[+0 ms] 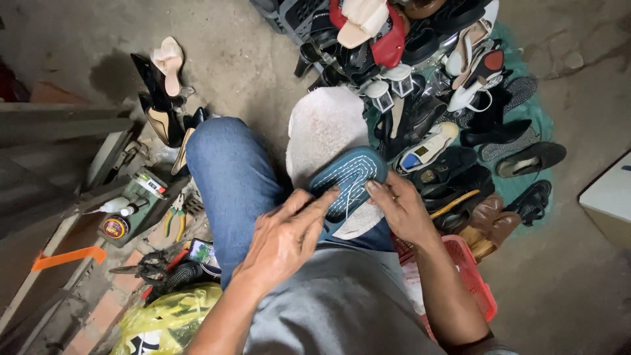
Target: Hand-stitching the sole of a blue sandal for repair
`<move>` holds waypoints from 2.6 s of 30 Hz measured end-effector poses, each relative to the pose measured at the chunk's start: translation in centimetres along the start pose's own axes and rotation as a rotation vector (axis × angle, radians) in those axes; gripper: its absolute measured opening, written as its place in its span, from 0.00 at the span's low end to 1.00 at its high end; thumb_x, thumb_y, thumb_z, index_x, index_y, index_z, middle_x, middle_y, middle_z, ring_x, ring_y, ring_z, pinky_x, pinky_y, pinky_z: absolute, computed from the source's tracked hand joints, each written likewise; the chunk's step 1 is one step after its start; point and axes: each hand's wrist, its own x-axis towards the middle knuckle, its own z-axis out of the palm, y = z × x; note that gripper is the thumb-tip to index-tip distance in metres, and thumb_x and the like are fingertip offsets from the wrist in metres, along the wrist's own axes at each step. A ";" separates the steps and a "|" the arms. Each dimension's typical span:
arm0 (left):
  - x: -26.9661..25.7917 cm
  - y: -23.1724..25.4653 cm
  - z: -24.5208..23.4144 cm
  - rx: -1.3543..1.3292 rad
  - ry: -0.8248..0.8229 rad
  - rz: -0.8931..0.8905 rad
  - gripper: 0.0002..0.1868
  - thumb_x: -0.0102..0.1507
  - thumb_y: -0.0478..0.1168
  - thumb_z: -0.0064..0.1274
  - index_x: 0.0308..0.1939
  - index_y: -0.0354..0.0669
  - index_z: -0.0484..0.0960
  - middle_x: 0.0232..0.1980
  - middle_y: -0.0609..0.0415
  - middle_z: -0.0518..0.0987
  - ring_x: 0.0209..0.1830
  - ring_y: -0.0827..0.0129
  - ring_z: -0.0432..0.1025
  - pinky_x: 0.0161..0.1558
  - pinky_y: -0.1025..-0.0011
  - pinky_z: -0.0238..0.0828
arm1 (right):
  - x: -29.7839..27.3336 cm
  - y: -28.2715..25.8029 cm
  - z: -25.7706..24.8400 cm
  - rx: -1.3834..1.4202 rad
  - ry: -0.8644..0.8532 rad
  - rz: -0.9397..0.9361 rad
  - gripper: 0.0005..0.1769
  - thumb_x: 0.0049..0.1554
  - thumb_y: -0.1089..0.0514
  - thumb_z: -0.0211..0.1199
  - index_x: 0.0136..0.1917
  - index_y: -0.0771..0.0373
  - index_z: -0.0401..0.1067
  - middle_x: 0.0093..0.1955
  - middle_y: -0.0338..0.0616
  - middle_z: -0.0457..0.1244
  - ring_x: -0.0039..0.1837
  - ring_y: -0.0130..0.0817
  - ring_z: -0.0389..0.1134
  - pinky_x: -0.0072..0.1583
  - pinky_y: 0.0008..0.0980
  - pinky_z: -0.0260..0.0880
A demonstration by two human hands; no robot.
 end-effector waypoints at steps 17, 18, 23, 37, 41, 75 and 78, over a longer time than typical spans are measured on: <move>1.6 0.5 2.6 -0.046 0.174 -0.003 0.05 0.62 0.41 0.60 0.41 0.49 0.83 0.23 0.57 0.72 0.23 0.56 0.76 0.24 0.64 0.72 | -0.2 -1.6 0.8 -0.053 0.008 -0.070 0.18 0.65 0.58 0.56 0.64 0.72 0.73 0.35 0.55 0.70 0.44 0.41 0.75 0.50 0.45 0.76; 1.6 0.6 2.5 -0.039 0.179 -0.005 0.03 0.63 0.39 0.57 0.40 0.49 0.84 0.23 0.56 0.72 0.22 0.54 0.75 0.23 0.64 0.72 | -0.3 -1.6 0.7 -0.070 0.003 -0.068 0.18 0.65 0.58 0.57 0.63 0.72 0.73 0.35 0.54 0.70 0.44 0.39 0.74 0.50 0.44 0.76; 1.9 0.4 2.2 0.023 0.209 -0.015 0.03 0.62 0.38 0.57 0.39 0.47 0.83 0.23 0.54 0.74 0.22 0.54 0.76 0.23 0.63 0.71 | -0.5 -1.1 0.6 -0.052 -0.001 -0.046 0.17 0.65 0.58 0.57 0.62 0.72 0.74 0.35 0.54 0.71 0.44 0.39 0.74 0.50 0.45 0.75; 1.6 0.6 0.5 0.049 0.197 0.016 0.02 0.64 0.38 0.53 0.38 0.51 0.81 0.25 0.56 0.72 0.23 0.57 0.75 0.24 0.66 0.72 | 0.7 -1.7 1.1 0.041 0.115 0.002 0.19 0.71 0.56 0.45 0.50 0.66 0.74 0.33 0.47 0.67 0.40 0.33 0.69 0.47 0.37 0.70; 2.2 1.4 0.1 -0.119 0.275 -0.085 0.13 0.61 0.47 0.65 0.45 0.48 0.82 0.30 0.53 0.77 0.29 0.52 0.78 0.29 0.62 0.75 | 1.3 -2.4 0.1 -0.072 0.153 -0.028 0.19 0.72 0.55 0.46 0.43 0.61 0.72 0.31 0.42 0.60 0.39 0.28 0.60 0.42 0.32 0.62; 0.0 -2.1 3.2 -0.730 0.192 -0.379 0.18 0.71 0.41 0.45 0.60 0.32 0.74 0.35 0.40 0.84 0.23 0.67 0.72 0.29 0.69 0.72 | -4.3 5.0 -2.6 -0.178 0.082 -0.343 0.18 0.50 0.54 0.69 0.51 0.61 0.69 0.51 0.43 0.63 0.51 0.33 0.63 0.56 0.40 0.69; -0.6 -2.2 1.6 -0.506 0.187 -0.279 0.13 0.70 0.34 0.45 0.56 0.38 0.81 0.48 0.39 0.84 0.47 0.44 0.80 0.47 0.54 0.77 | -3.2 3.4 -2.9 0.076 0.105 -0.224 0.04 0.52 0.70 0.70 0.40 0.68 0.75 0.38 0.43 0.69 0.40 0.26 0.66 0.48 0.32 0.74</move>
